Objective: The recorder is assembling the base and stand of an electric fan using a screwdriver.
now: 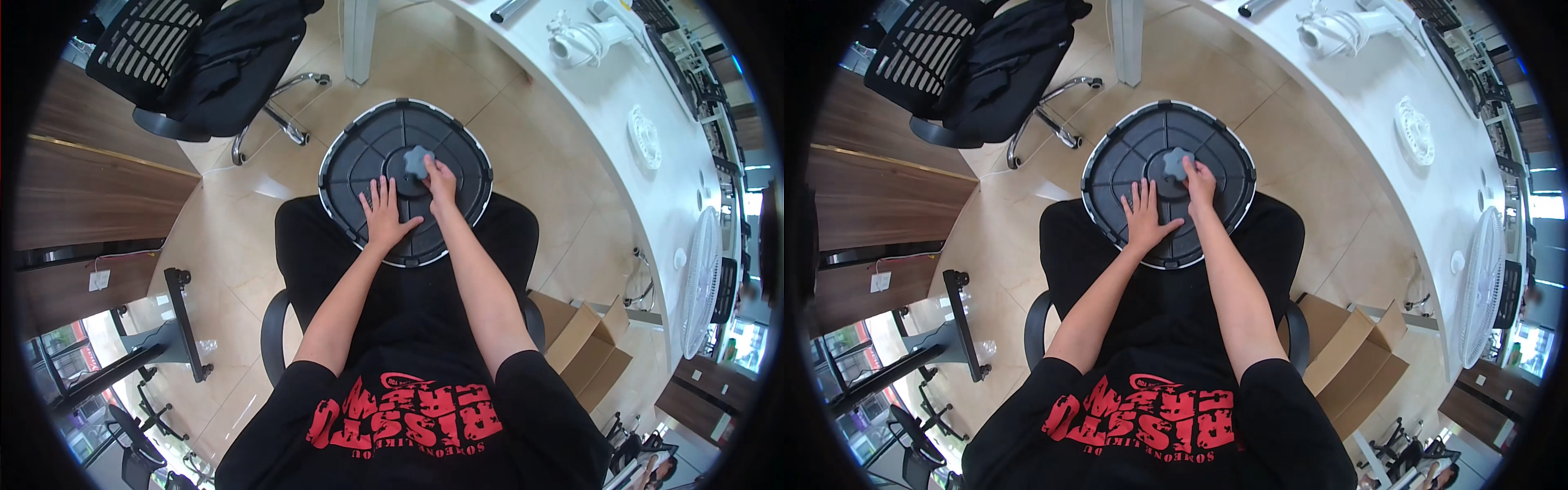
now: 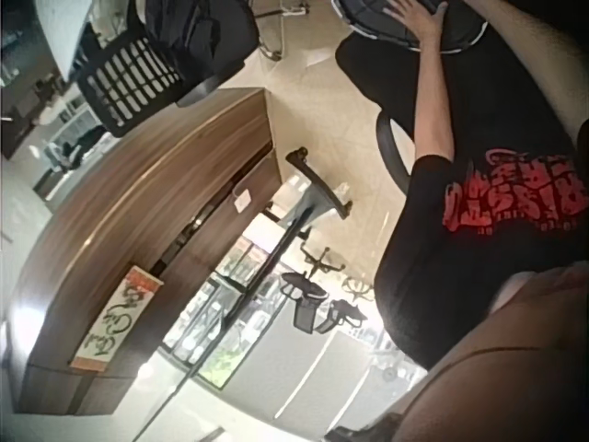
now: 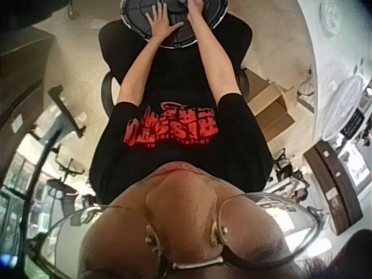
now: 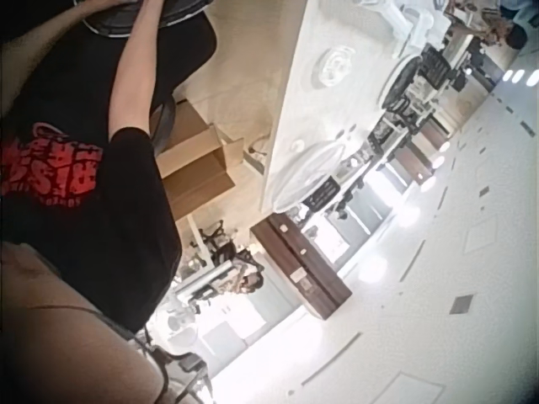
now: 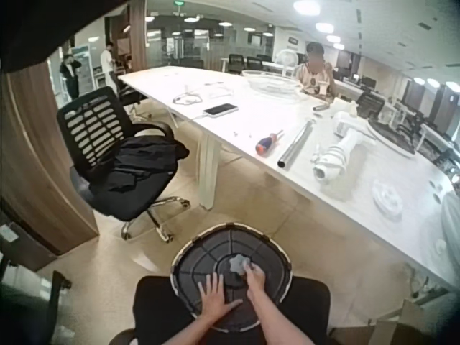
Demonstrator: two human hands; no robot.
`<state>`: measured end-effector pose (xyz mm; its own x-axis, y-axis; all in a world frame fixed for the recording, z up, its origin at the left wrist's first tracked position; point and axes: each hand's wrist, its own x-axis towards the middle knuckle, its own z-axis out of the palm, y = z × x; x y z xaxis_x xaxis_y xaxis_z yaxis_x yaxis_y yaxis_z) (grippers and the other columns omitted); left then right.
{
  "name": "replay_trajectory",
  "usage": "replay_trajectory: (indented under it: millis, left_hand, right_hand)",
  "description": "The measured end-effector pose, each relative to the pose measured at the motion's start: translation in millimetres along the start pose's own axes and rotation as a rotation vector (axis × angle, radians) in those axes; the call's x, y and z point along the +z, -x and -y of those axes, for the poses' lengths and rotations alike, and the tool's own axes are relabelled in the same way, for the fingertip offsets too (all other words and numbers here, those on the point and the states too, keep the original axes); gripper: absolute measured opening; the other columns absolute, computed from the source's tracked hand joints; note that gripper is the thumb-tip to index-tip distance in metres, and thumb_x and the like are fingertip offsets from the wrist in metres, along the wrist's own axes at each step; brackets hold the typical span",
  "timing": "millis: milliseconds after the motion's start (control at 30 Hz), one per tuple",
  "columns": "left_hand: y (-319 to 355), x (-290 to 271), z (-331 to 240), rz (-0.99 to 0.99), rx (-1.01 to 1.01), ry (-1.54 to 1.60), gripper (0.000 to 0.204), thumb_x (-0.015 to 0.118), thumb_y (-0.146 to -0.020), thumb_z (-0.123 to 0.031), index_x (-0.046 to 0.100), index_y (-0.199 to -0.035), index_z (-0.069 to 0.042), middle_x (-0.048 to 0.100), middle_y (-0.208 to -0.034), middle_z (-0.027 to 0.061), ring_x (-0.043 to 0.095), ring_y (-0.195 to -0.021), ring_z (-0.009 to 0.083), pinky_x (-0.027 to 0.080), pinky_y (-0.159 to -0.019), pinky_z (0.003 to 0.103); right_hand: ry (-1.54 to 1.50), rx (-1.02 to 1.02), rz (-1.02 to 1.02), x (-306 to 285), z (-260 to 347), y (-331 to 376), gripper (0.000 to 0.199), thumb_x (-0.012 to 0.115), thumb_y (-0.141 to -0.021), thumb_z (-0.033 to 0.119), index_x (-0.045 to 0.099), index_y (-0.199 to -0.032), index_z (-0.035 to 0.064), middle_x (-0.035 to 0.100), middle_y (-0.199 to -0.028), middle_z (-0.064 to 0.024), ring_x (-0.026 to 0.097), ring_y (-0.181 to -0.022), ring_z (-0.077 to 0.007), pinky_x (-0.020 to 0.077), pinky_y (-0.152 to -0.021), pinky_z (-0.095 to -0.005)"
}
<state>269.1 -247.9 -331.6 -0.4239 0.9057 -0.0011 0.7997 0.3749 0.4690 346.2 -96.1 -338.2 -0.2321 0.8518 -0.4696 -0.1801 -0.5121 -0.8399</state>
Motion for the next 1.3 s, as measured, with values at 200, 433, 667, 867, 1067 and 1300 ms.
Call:
replay_trajectory:
  millis: [200, 433, 667, 867, 1067, 1300]
  left_hand:
    - [1.7, -3.6, -0.1, 0.001, -0.006, -0.005, 0.124, 0.073, -0.071, -0.070, 0.019, -0.158, 0.000, 0.017, -0.165, 0.0215, 0.007, -0.155, 0.0388, 0.002, -0.119, 0.065]
    - [8.4, 2.5, 2.7, 0.010, -0.003, 0.010, 0.126, 0.076, -0.069, -0.069, 0.020, -0.158, 0.000, 0.017, -0.165, 0.0218, 0.007, -0.154, 0.0392, 0.001, -0.119, 0.065]
    - [0.2, -2.1, 2.7, -0.011, 0.007, -0.012, 0.124, 0.074, -0.071, -0.069, 0.020, -0.158, 0.000, 0.017, -0.165, 0.0221, 0.007, -0.154, 0.0392, 0.001, -0.118, 0.065]
    - [3.2, -0.3, -3.1, 0.034, 0.000, 0.002, 0.125, 0.074, -0.070, -0.069, 0.020, -0.158, 0.001, 0.016, -0.165, 0.0227, 0.006, -0.155, 0.0389, 0.000, -0.118, 0.065]
    - [3.6, -2.0, 3.3, 0.010, 0.006, -0.025, 0.123, 0.073, -0.072, -0.069, 0.020, -0.158, 0.001, 0.019, -0.164, 0.0233, 0.008, -0.154, 0.0392, 0.001, -0.118, 0.065]
    - [2.5, 3.3, 1.5, 0.036, 0.008, -0.029, 0.124, 0.072, -0.071, -0.071, 0.020, -0.157, 0.002, 0.018, -0.165, 0.0212, 0.005, -0.155, 0.0398, 0.000, -0.118, 0.065]
  right_hand:
    - [-0.012, 0.034, 0.013, 2.0, 7.2, 6.8, 0.048, 0.077, -0.091, 0.031, 0.062, -0.121, -0.0029, 0.070, -0.107, -0.0060, 0.066, -0.090, -0.0103, 0.0512, -0.078, -0.0239]
    - [0.091, -0.109, 0.024, 4.4, -8.8, 16.0, 0.049, 0.079, -0.090, 0.026, 0.060, -0.119, -0.0073, 0.072, -0.100, -0.0106, 0.067, -0.090, -0.0118, 0.0540, -0.078, -0.0256]
    - [0.422, -0.324, -0.113, 17.3, -1.2, 25.5, 0.054, 0.081, -0.086, 0.032, 0.062, -0.117, -0.0080, 0.069, -0.083, -0.0084, 0.065, -0.063, -0.0114, 0.0519, -0.053, -0.0260]
    - [0.598, -0.486, -0.074, -10.8, -15.8, 25.5, 0.055, 0.073, -0.091, 0.032, 0.059, -0.136, 0.0033, 0.064, -0.096, -0.0151, 0.070, -0.068, -0.0182, 0.0565, -0.060, -0.0307]
    - [0.649, -0.608, 0.139, -4.5, -3.6, 39.5, 0.079, 0.086, -0.078, 0.016, 0.049, -0.146, 0.0045, 0.052, -0.123, -0.0161, 0.070, -0.073, -0.0173, 0.0581, -0.068, -0.0276]
    - [0.902, -0.627, 0.072, -9.3, -3.1, 23.3, 0.081, 0.088, -0.074, 0.032, 0.053, -0.144, 0.0084, 0.062, -0.103, -0.0154, 0.065, -0.070, -0.0173, 0.0527, -0.067, -0.0278]
